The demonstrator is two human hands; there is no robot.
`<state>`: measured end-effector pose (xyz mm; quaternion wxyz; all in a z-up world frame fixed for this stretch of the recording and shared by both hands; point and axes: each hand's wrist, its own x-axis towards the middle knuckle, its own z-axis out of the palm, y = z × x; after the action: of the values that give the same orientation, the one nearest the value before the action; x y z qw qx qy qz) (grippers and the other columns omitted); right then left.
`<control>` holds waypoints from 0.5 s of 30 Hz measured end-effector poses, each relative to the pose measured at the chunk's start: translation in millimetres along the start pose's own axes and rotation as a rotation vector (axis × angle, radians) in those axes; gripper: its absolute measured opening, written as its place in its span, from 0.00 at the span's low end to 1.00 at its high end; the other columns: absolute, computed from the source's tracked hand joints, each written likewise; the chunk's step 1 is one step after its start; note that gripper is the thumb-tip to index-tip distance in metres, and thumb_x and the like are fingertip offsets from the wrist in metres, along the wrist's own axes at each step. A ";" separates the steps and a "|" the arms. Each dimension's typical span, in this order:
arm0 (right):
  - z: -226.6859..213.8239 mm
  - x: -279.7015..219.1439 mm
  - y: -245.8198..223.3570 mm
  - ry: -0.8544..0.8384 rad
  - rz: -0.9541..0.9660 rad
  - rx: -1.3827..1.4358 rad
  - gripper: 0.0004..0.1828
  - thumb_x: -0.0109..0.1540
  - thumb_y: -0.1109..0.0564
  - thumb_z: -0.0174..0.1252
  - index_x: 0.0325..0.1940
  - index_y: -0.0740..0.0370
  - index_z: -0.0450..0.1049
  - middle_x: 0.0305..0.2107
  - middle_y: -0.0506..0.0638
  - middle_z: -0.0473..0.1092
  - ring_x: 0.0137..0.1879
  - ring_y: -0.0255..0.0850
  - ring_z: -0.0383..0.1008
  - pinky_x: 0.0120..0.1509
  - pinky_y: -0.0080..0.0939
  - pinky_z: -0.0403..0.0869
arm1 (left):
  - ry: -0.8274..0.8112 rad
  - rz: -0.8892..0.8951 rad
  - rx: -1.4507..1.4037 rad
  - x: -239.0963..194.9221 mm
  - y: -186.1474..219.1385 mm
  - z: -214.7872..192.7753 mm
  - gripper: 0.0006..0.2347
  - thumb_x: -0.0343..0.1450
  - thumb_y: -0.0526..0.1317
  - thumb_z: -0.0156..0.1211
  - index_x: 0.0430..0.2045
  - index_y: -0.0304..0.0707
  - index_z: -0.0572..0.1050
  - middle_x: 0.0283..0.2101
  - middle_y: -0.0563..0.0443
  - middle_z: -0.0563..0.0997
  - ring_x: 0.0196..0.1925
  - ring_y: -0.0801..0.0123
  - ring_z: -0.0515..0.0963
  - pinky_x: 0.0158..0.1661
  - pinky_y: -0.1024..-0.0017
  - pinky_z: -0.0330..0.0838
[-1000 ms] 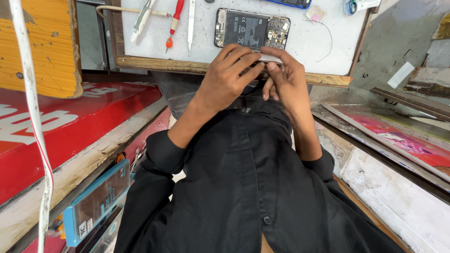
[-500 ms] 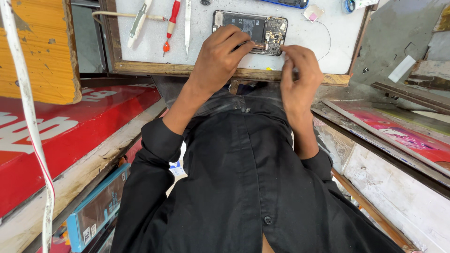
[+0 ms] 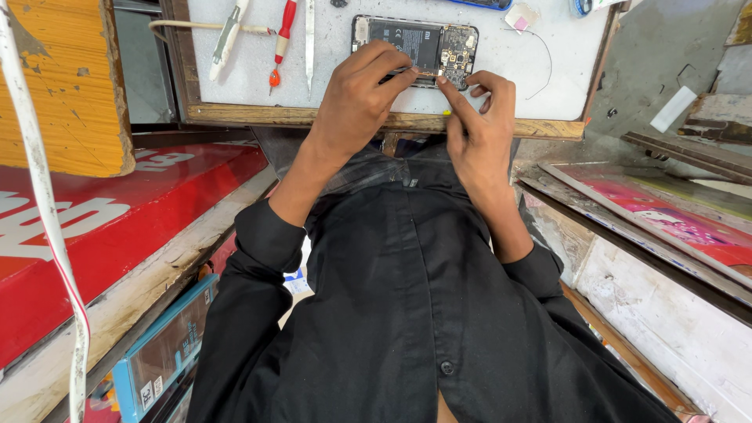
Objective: The person works on a disassembled smartphone at a workbench. They apply adhesive to the phone frame, place the battery inside, and connect internal ribbon cables. The phone remains open on the table throughout the clip.
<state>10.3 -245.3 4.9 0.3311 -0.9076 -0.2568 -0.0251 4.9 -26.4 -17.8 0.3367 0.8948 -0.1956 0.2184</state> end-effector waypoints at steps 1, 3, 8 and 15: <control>0.3 0.2 -0.9 -0.006 0.004 -0.011 0.32 0.59 0.74 0.58 0.65 0.55 0.78 0.53 0.56 0.64 0.55 0.48 0.64 0.57 0.45 0.68 | -0.002 -0.004 -0.005 0.1 0.0 -0.6 0.12 0.64 0.24 0.69 0.40 0.29 0.83 0.43 0.48 0.81 0.50 0.60 0.80 0.48 0.67 0.79; 0.8 0.3 -2.8 -0.009 0.007 -0.019 0.32 0.59 0.74 0.58 0.66 0.55 0.78 0.53 0.56 0.63 0.55 0.49 0.63 0.58 0.45 0.68 | -0.005 -0.011 -0.017 0.6 0.2 -1.2 0.12 0.64 0.24 0.69 0.40 0.29 0.83 0.43 0.47 0.81 0.49 0.60 0.80 0.48 0.66 0.79; 0.7 -0.4 -5.1 -0.011 0.021 -0.010 0.32 0.59 0.74 0.58 0.65 0.55 0.78 0.54 0.57 0.63 0.55 0.49 0.63 0.58 0.46 0.68 | -0.004 0.000 -0.022 0.1 0.2 -2.6 0.11 0.64 0.24 0.69 0.39 0.29 0.83 0.43 0.48 0.81 0.49 0.60 0.80 0.48 0.67 0.79; 4.3 2.9 -5.8 0.015 0.032 0.001 0.32 0.59 0.74 0.57 0.64 0.55 0.78 0.52 0.56 0.63 0.55 0.49 0.63 0.58 0.45 0.69 | 0.012 0.003 -0.012 0.8 0.3 -1.0 0.11 0.64 0.25 0.68 0.39 0.28 0.83 0.43 0.48 0.81 0.50 0.60 0.80 0.48 0.67 0.79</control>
<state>9.5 -237.6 5.6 0.3336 -0.9113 -0.2398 -0.0265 5.2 -26.1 -16.5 0.3430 0.8912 -0.1962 0.2229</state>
